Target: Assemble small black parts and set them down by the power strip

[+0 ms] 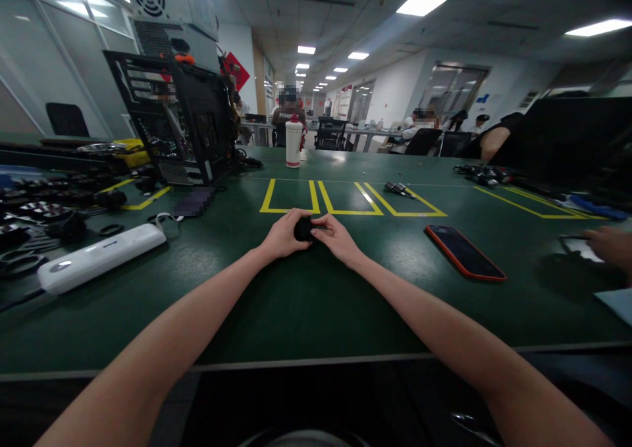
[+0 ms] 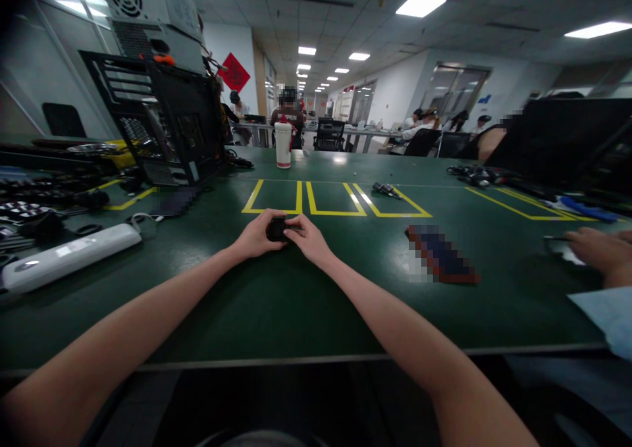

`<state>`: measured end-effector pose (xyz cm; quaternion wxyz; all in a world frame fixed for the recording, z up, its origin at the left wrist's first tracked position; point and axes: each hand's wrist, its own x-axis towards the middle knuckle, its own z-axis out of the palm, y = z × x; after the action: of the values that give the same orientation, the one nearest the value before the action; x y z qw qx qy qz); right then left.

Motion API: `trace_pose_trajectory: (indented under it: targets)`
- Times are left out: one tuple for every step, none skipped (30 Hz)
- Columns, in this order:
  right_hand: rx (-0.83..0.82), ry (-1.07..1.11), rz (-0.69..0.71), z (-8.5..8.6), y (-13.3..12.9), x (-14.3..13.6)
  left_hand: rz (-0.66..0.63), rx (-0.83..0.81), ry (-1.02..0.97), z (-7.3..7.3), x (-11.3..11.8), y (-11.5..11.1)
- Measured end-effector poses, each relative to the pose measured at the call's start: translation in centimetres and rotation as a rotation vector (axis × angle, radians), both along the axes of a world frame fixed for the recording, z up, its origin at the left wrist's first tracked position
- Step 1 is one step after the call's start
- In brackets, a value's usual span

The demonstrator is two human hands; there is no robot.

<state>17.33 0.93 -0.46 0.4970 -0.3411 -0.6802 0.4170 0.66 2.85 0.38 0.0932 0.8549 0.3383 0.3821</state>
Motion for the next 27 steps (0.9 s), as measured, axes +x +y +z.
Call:
trace_pose_trajectory:
  targets:
    - [0.013, -0.005, -0.017, -0.07, 0.14, -0.01, -0.002, 0.006, -0.001, -0.04, 0.0, 0.03]
    - [0.02, -0.009, -0.034, -0.14, 0.29, -0.01, -0.004, 0.01, -0.001, -0.06, 0.0, 0.05]
    - [0.016, -0.013, -0.047, -0.21, 0.43, -0.01, -0.006, 0.01, -0.001, -0.08, 0.0, 0.06]
    - [0.003, -0.015, -0.051, -0.25, 0.55, 0.0, -0.008, 0.009, 0.001, -0.08, -0.01, 0.06]
    - [-0.015, -0.018, -0.044, -0.28, 0.64, 0.02, -0.008, 0.008, 0.002, -0.08, -0.01, 0.05]
    - [-0.035, -0.022, -0.027, -0.29, 0.69, 0.05, -0.008, 0.007, 0.001, -0.06, -0.01, 0.03]
    - [-0.048, -0.025, -0.001, -0.29, 0.7, 0.09, -0.009, 0.007, 0.0, -0.04, -0.01, 0.0]
    - [-0.052, -0.023, 0.025, -0.28, 0.67, 0.13, -0.01, 0.007, -0.001, -0.01, -0.01, -0.04]
    - [-0.048, -0.019, 0.049, -0.26, 0.61, 0.18, -0.01, 0.006, -0.002, 0.01, -0.01, -0.07]
    - [-0.04, -0.014, 0.063, -0.25, 0.53, 0.21, -0.009, 0.003, -0.002, 0.04, -0.01, -0.11]
    - [-0.032, -0.009, 0.072, -0.24, 0.43, 0.24, -0.007, -0.001, 0.0, 0.07, -0.02, -0.14]
    - [-0.027, -0.006, 0.074, -0.24, 0.34, 0.26, -0.006, -0.005, 0.003, 0.09, -0.03, -0.16]
    - [-0.025, -0.004, 0.071, -0.24, 0.26, 0.26, -0.005, -0.009, 0.006, 0.12, -0.04, -0.17]
    - [-0.025, -0.004, 0.063, -0.25, 0.21, 0.24, -0.004, -0.011, 0.008, 0.14, -0.05, -0.18]
    - [-0.024, -0.004, 0.054, -0.27, 0.19, 0.22, -0.003, -0.01, 0.009, 0.16, -0.06, -0.17]
    - [-0.02, -0.002, 0.044, -0.29, 0.21, 0.19, -0.002, -0.009, 0.011, 0.18, -0.06, -0.17]
    - [-0.012, -0.002, 0.034, -0.32, 0.25, 0.15, -0.002, -0.006, 0.012, 0.19, -0.07, -0.16]
    - [-0.001, -0.002, 0.024, -0.35, 0.33, 0.11, -0.002, -0.004, 0.012, 0.2, -0.07, -0.15]
    - [0.011, -0.004, 0.013, -0.38, 0.42, 0.07, -0.004, -0.003, 0.012, 0.21, -0.07, -0.15]
    - [0.021, -0.008, -0.002, -0.4, 0.52, 0.04, -0.006, -0.004, 0.012, 0.22, -0.06, -0.14]
    - [0.026, -0.012, -0.019, -0.42, 0.61, 0.02, -0.009, -0.005, 0.012, 0.22, -0.06, -0.15]
    - [0.023, -0.018, -0.029, -0.43, 0.68, 0.01, -0.009, -0.006, 0.012, 0.22, -0.05, -0.15]
    - [0.011, -0.023, -0.027, -0.43, 0.73, 0.02, -0.006, -0.006, 0.011, 0.21, -0.04, -0.16]
    - [-0.006, -0.025, -0.012, -0.43, 0.76, 0.04, -0.003, -0.006, 0.012, 0.21, -0.04, -0.17]
    - [-0.023, -0.023, 0.012, -0.41, 0.74, 0.08, 0.0, -0.005, 0.012, 0.2, -0.03, -0.18]
    - [-0.035, -0.017, 0.041, -0.39, 0.7, 0.12, 0.001, -0.004, 0.013, 0.19, -0.03, -0.19]
    - [-0.034, -0.009, 0.065, -0.37, 0.62, 0.17, -0.001, -0.003, 0.013, 0.18, -0.03, -0.2]
